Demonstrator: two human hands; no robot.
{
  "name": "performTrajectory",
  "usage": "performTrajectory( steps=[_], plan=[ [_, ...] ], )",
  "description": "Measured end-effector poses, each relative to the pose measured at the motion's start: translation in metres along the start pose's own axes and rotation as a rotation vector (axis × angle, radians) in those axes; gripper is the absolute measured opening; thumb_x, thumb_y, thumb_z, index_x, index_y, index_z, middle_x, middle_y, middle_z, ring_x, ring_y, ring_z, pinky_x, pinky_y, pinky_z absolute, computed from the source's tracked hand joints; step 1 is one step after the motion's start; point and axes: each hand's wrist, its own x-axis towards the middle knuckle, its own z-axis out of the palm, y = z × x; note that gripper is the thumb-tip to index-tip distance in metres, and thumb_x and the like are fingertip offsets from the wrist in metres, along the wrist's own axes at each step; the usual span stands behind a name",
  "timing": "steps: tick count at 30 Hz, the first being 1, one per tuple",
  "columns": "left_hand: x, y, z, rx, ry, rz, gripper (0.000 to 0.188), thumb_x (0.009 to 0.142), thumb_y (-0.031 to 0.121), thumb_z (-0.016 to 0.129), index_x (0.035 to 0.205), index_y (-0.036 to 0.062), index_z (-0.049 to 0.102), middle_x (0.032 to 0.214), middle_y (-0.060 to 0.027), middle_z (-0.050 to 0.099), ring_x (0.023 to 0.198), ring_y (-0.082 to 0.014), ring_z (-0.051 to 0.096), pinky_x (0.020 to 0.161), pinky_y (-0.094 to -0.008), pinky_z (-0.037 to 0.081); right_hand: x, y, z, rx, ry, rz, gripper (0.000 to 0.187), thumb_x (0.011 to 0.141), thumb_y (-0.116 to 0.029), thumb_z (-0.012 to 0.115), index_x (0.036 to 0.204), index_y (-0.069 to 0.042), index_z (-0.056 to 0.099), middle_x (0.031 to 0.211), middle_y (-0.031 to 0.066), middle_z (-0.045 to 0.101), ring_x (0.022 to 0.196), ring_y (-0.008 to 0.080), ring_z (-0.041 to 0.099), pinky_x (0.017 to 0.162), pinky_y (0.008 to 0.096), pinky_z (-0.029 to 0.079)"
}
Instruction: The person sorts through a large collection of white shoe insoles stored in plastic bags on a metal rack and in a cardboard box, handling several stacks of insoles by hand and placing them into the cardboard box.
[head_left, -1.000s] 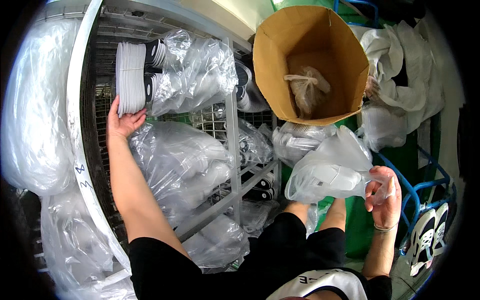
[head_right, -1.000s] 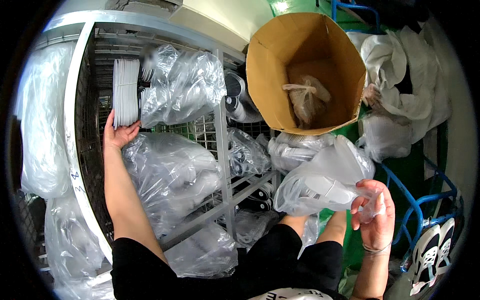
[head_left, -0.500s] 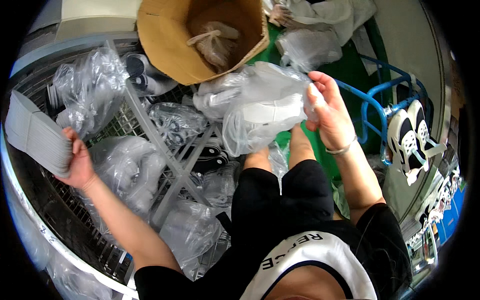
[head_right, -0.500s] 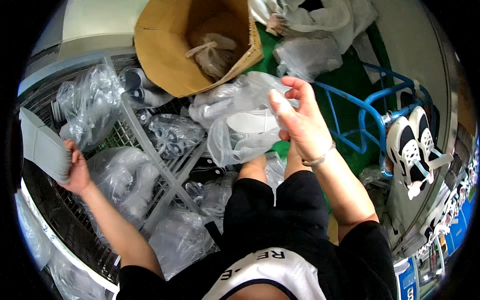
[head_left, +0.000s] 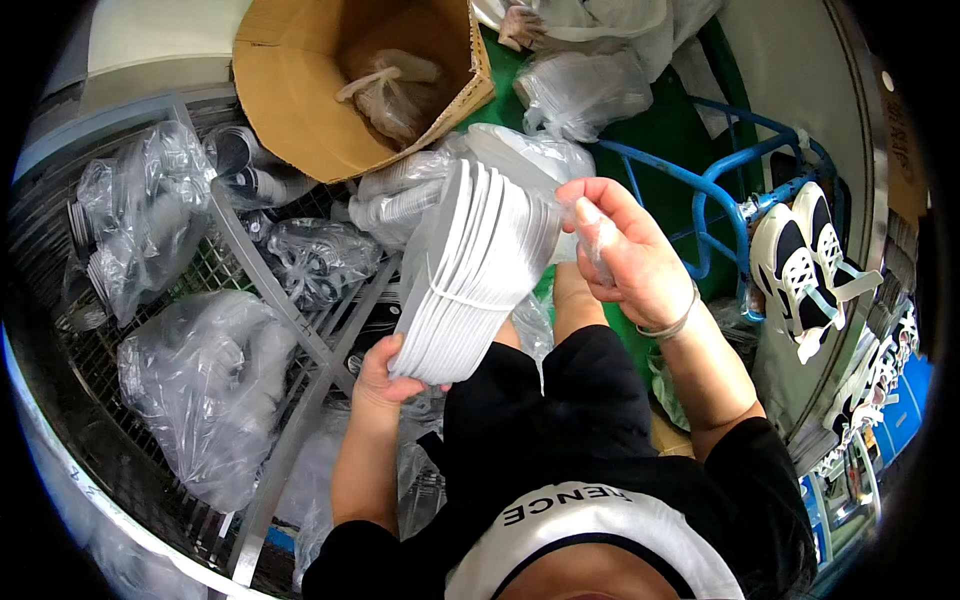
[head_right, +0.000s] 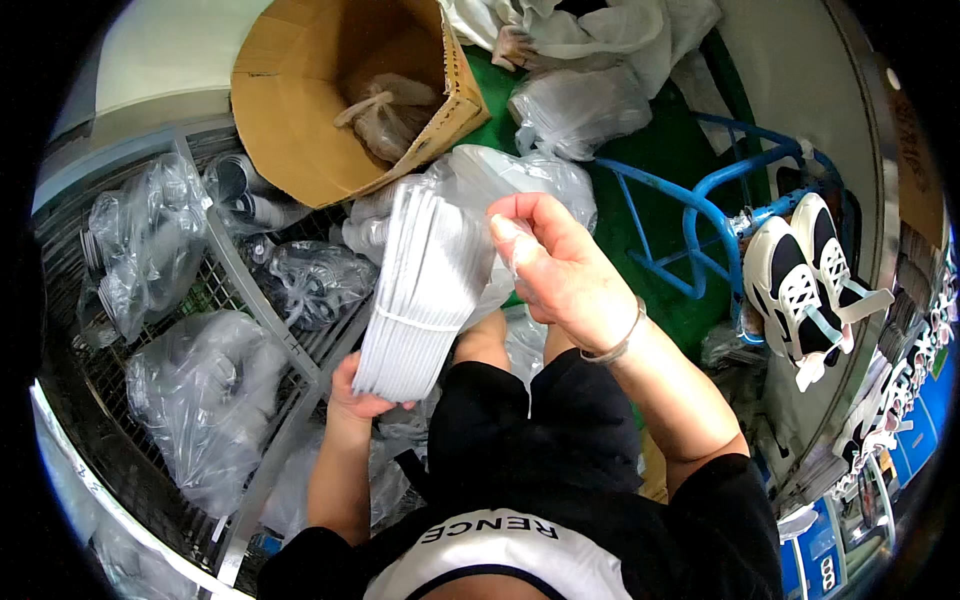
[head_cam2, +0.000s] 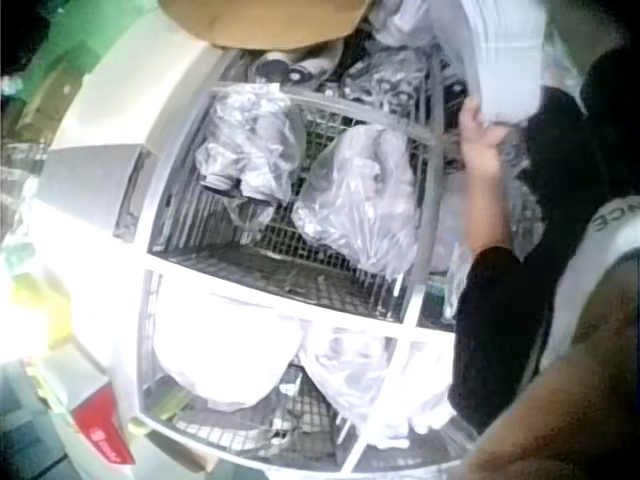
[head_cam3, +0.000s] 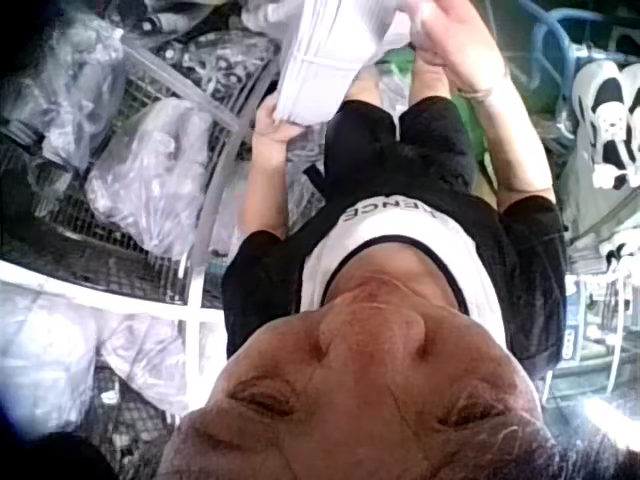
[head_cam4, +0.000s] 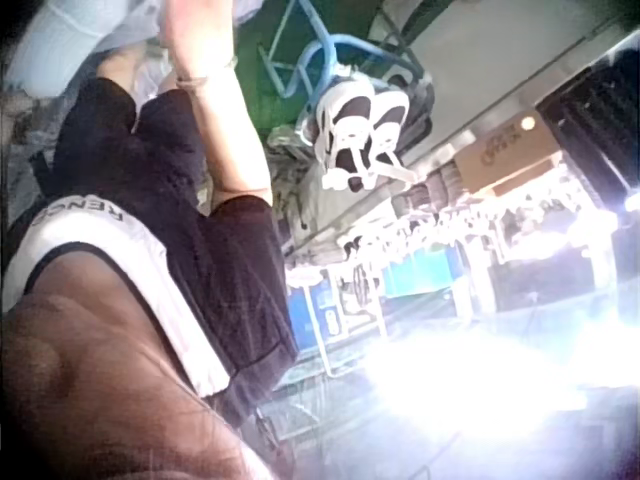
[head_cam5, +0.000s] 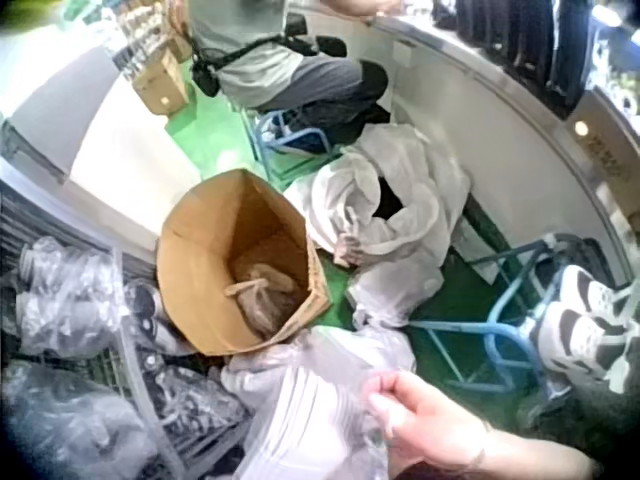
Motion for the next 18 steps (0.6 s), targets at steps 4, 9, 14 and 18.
performTrajectory(
  steps=[4, 9, 14, 18],
  plan=[
    [-0.006, -0.007, -0.003, 0.475, 0.112, -0.181, 0.058, 0.070, 0.038, 0.050, 0.116, 0.0044, 0.038, 0.103, -0.0181, 0.050, 0.082, -0.0344, 0.054, 0.060, -0.0414, 0.046, -0.005, -0.012, -0.004, 0.143, 0.016, -0.092, 0.032, 0.085, -0.021, 0.041, 0.113, -0.005, 0.036, 0.101, 0.0042, 0.049, 0.042, 0.0015, 0.026, 0.034, 0.0141, 0.020],
    [0.027, -0.025, 0.046, -0.169, 0.185, -0.102, 0.048, 0.081, 0.038, 0.039, 0.116, 0.0043, 0.037, 0.111, -0.0146, 0.045, 0.097, -0.0297, 0.047, 0.074, -0.0407, 0.044, -0.019, 0.004, 0.010, 0.068, -0.122, 0.075, 0.042, 0.084, -0.023, 0.043, 0.119, -0.006, 0.028, 0.106, 0.0077, 0.047, 0.042, 0.0024, 0.028, 0.034, 0.0140, 0.021],
    [0.092, -0.044, 0.082, -0.420, 0.259, 0.245, 0.050, 0.082, 0.042, 0.036, 0.117, 0.0059, 0.036, 0.120, -0.0138, 0.037, 0.109, -0.0281, 0.037, 0.086, -0.0405, 0.037, -0.044, 0.017, 0.024, 0.076, -0.110, 0.092, 0.061, 0.082, -0.020, 0.048, 0.128, -0.014, 0.008, 0.103, 0.0073, 0.043, 0.049, 0.0041, 0.032, 0.039, 0.0144, 0.026],
    [0.134, -0.049, 0.038, -0.066, -0.024, 0.273, 0.050, 0.079, 0.041, 0.043, 0.113, 0.0050, 0.039, 0.117, -0.0117, 0.040, 0.106, -0.0271, 0.040, 0.086, -0.0393, 0.036, -0.050, 0.020, 0.040, -0.005, -0.235, 0.180, 0.055, 0.081, -0.011, 0.049, 0.124, -0.002, 0.016, 0.092, 0.0048, 0.044, 0.076, 0.0078, 0.042, 0.067, 0.0202, 0.037]
  ],
)
